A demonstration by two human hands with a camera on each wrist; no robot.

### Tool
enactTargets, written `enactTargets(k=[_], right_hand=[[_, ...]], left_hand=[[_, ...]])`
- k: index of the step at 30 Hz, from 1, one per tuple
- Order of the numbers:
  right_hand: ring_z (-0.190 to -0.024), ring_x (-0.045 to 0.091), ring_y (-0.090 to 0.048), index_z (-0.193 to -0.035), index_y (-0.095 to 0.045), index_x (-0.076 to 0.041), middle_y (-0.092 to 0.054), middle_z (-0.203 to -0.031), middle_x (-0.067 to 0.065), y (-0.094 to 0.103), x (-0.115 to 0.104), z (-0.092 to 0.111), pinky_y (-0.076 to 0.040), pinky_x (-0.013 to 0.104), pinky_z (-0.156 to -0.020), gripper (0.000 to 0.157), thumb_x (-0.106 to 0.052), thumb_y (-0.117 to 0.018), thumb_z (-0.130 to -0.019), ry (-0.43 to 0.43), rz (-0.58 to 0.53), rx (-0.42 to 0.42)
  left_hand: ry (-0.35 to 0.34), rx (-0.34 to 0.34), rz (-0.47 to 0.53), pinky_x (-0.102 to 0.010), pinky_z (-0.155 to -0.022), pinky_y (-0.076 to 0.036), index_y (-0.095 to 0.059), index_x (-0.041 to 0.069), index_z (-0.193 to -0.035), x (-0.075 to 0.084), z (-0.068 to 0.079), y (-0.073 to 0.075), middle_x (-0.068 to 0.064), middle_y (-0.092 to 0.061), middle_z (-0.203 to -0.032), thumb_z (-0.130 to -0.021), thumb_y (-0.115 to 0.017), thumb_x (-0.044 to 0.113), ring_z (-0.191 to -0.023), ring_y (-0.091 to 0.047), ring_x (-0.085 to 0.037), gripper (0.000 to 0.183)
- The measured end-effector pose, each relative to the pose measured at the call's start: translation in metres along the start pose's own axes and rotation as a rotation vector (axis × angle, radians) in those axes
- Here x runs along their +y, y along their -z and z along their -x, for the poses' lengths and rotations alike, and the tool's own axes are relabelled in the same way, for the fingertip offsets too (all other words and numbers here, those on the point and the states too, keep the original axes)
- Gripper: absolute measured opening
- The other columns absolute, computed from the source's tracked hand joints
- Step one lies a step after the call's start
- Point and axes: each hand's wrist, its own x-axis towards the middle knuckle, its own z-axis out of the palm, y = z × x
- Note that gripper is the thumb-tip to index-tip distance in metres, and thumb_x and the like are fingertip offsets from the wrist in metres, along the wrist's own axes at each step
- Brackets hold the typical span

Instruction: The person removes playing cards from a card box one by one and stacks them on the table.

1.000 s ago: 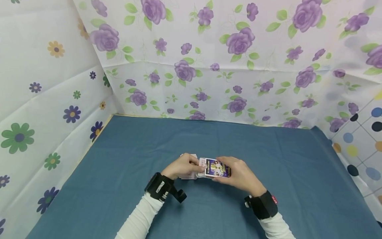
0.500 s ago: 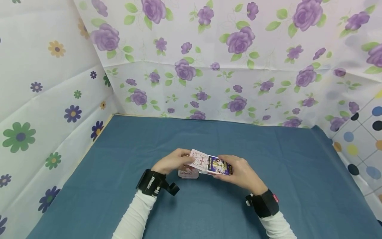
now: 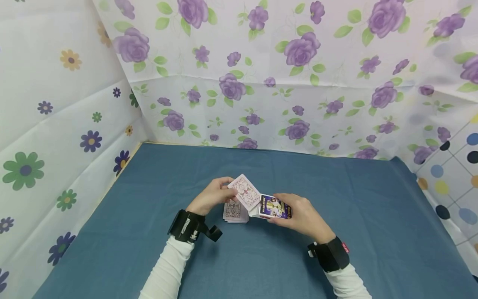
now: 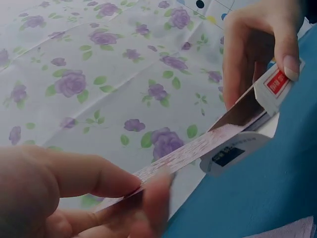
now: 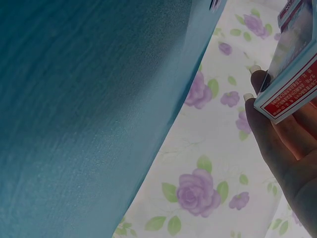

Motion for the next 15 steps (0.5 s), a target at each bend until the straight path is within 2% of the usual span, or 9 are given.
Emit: enactTargets(k=[2, 6, 9, 11, 15], right_hand=[[-0.107, 0.021, -0.064, -0.129, -0.061, -0.007, -0.066, -0.123, 0.009, 0.000, 0.000, 0.000, -0.052, 0.038, -0.082, 0.068, -0.047, -0.079, -0.077, -0.002, 0.001, -0.002], [-0.108, 0.022, -0.064, -0.129, -0.061, -0.007, -0.066, -0.124, 0.009, 0.001, -0.001, 0.000, -0.052, 0.038, -0.083, 0.068, -0.047, -0.079, -0.077, -0.006, 0.001, -0.004], [-0.108, 0.022, -0.064, -0.129, -0.061, -0.006, -0.066, -0.124, 0.010, 0.001, -0.001, 0.000, -0.052, 0.039, -0.083, 0.068, -0.046, -0.079, -0.077, -0.005, 0.006, -0.004], [-0.108, 0.023, -0.064, -0.129, -0.061, -0.006, -0.066, -0.124, 0.010, 0.001, -0.001, 0.000, -0.052, 0.039, -0.083, 0.069, -0.045, -0.080, -0.076, -0.004, 0.007, -0.004], [-0.108, 0.022, -0.064, -0.130, -0.060, -0.006, -0.066, -0.124, 0.010, 0.001, -0.002, 0.001, -0.051, 0.039, -0.084, 0.069, -0.045, -0.080, -0.076, -0.009, 0.007, -0.012]], left_hand=[[-0.004, 0.037, 0.001, -0.038, -0.081, -0.046, -0.050, 0.000, -0.133, -0.001, -0.001, -0.001, 0.001, -0.065, -0.083, -0.095, -0.057, 0.011, -0.082, -0.061, -0.015, 0.040], [-0.008, 0.117, 0.024, -0.037, -0.080, -0.045, -0.050, 0.001, -0.136, -0.003, -0.004, -0.002, 0.001, -0.062, -0.091, -0.097, -0.058, 0.017, -0.084, -0.057, -0.015, 0.043], [0.001, 0.202, 0.026, -0.037, -0.079, -0.045, -0.057, 0.002, -0.129, -0.007, -0.007, -0.001, -0.001, -0.063, -0.091, -0.096, -0.060, 0.019, -0.081, -0.056, -0.017, 0.037], [0.015, 0.259, 0.012, -0.037, -0.082, -0.047, -0.060, 0.004, -0.127, -0.010, -0.009, 0.000, -0.003, -0.066, -0.093, -0.094, -0.063, 0.019, -0.083, -0.058, -0.016, 0.036], [0.038, 0.335, -0.060, -0.043, -0.087, -0.047, -0.063, 0.004, -0.121, -0.018, -0.011, 0.001, -0.011, -0.070, -0.097, -0.092, -0.066, 0.019, -0.086, -0.062, -0.021, 0.033]])
